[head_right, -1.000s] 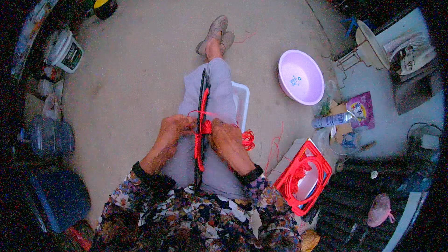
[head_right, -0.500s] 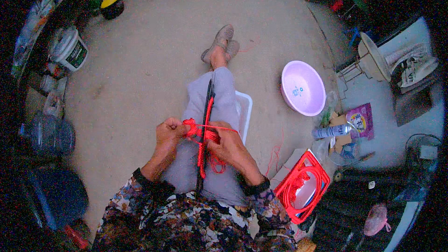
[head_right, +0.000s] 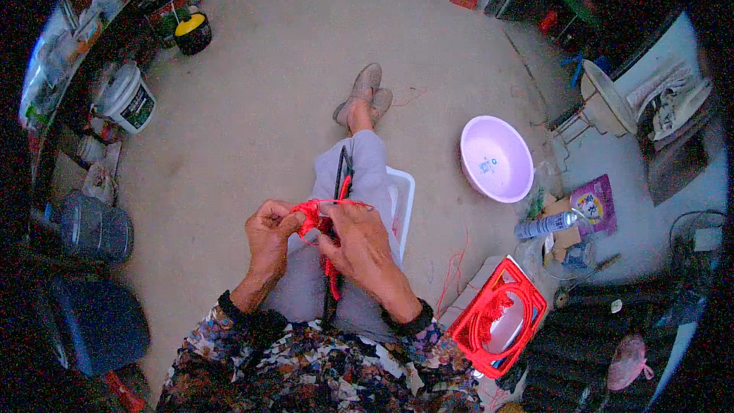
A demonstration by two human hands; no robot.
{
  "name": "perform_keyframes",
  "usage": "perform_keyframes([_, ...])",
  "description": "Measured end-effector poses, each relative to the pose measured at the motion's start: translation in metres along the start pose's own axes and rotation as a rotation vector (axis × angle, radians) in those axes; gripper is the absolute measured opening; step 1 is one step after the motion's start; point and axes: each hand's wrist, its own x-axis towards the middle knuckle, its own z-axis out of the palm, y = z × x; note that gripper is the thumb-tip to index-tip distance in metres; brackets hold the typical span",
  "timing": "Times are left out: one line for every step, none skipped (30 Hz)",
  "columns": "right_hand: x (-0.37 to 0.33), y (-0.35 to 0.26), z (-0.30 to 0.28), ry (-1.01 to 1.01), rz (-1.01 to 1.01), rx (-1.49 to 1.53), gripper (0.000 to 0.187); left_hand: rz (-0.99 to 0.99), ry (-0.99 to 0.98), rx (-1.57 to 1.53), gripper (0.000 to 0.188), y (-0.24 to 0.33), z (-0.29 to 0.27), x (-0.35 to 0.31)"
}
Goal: The recorder is wrapping a red decorative cord around the curved handle of a black metal frame.
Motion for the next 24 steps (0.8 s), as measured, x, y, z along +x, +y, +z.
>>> perform_keyframes([0.001,0.004,0.006,-0.015,-0.004,-0.058,0.03,0.027,-0.012,0.028,0.013,0.001,0.003,-0.001])
perform_keyframes([0.001,0.003,0.01,-0.033,-0.007,-0.123,0.031,0.052,-0.025,0.049,0.013,0.006,0.005,-0.005])
perform_keyframes([0.0,0.003,0.01,-0.017,-0.011,-0.119,0.03,0.077,-0.038,0.071,0.012,0.009,0.006,-0.007])
perform_keyframes([0.0,0.001,0.009,-0.001,-0.013,-0.116,0.03,0.043,-0.07,0.051,0.012,0.011,0.006,-0.007])
perform_keyframes([0.001,-0.001,0.009,0.011,-0.023,-0.106,0.029,0.012,-0.092,0.035,0.011,0.013,0.003,-0.006])
perform_keyframes([0.0,-0.002,0.008,-0.003,-0.017,0.009,0.029,-0.019,-0.116,0.018,0.011,0.014,0.0,-0.005])
perform_keyframes([-0.004,-0.001,0.003,-0.016,-0.01,0.122,0.029,-0.055,-0.153,-0.084,0.01,0.016,-0.002,-0.003])
perform_keyframes([-0.008,-0.002,-0.003,-0.032,-0.004,0.236,0.029,-0.09,-0.187,-0.187,0.01,0.018,-0.004,-0.003])
perform_keyframes([-0.014,-0.003,-0.008,0.002,0.086,0.408,0.027,-0.13,-0.214,-0.288,0.009,0.017,-0.008,-0.002])
perform_keyframes([-0.019,-0.005,-0.016,0.038,0.181,0.579,0.025,-0.162,-0.199,-0.273,0.008,0.014,-0.01,-0.001])
perform_keyframes([-0.027,-0.005,-0.027,0.088,0.284,0.735,0.024,-0.201,-0.201,-0.265,0.008,0.01,-0.008,0.0])
perform_keyframes([-0.03,-0.002,-0.035,0.176,0.35,0.879,0.02,-0.228,-0.194,-0.252,0.007,0.01,-0.008,0.001])
perform_keyframes([-0.034,0.003,-0.044,0.266,0.416,1.022,0.019,-0.243,-0.182,-0.219,0.006,0.005,-0.009,0.0])
perform_keyframes([-0.039,0.01,-0.054,0.302,0.397,1.193,0.019,-0.261,-0.179,-0.193,0.006,-0.008,-0.009,0.0])
perform_keyframes([-0.045,0.018,-0.063,0.332,0.375,1.371,0.02,-0.278,-0.169,-0.162,0.005,-0.014,-0.009,-0.001])
perform_keyframes([-0.05,0.025,-0.07,0.362,0.351,1.549,0.022,-0.32,-0.156,-0.134,0.005,-0.019,-0.009,-0.003])
perform_keyframes([-0.056,0.029,-0.076,0.4,0.394,1.504,0.022,-0.362,-0.143,-0.103,0.006,-0.02,-0.007,-0.005])
perform_keyframes([-0.065,0.033,-0.082,0.44,0.438,1.452,0.023,-0.406,-0.133,-0.074,0.007,-0.022,-0.006,-0.006])
perform_keyframes([-0.072,0.036,-0.086,0.479,0.481,1.399,0.024,-0.417,-0.142,-0.08,0.007,-0.024,-0.006,-0.006])
perform_keyframes([-0.079,0.04,-0.089,0.503,0.496,1.398,0.024,-0.428,-0.151,-0.086,0.008,-0.026,-0.006,-0.007])
perform_keyframes([-0.086,0.042,-0.092,0.526,0.512,1.396,0.024,-0.44,-0.159,-0.092,0.01,-0.028,-0.006,-0.009])
perform_keyframes([-0.091,0.044,-0.092,0.548,0.527,1.395,0.025,-0.46,-0.167,-0.111,0.01,-0.032,-0.006,-0.009])
perform_keyframes([-0.092,0.042,-0.091,0.551,0.574,1.374,0.026,-0.479,-0.175,-0.129,0.012,-0.036,-0.006,-0.009])
perform_keyframes([-0.096,0.042,-0.091,0.516,0.6,1.379,0.026,-0.499,-0.183,-0.146,0.013,-0.038,-0.005,-0.009])
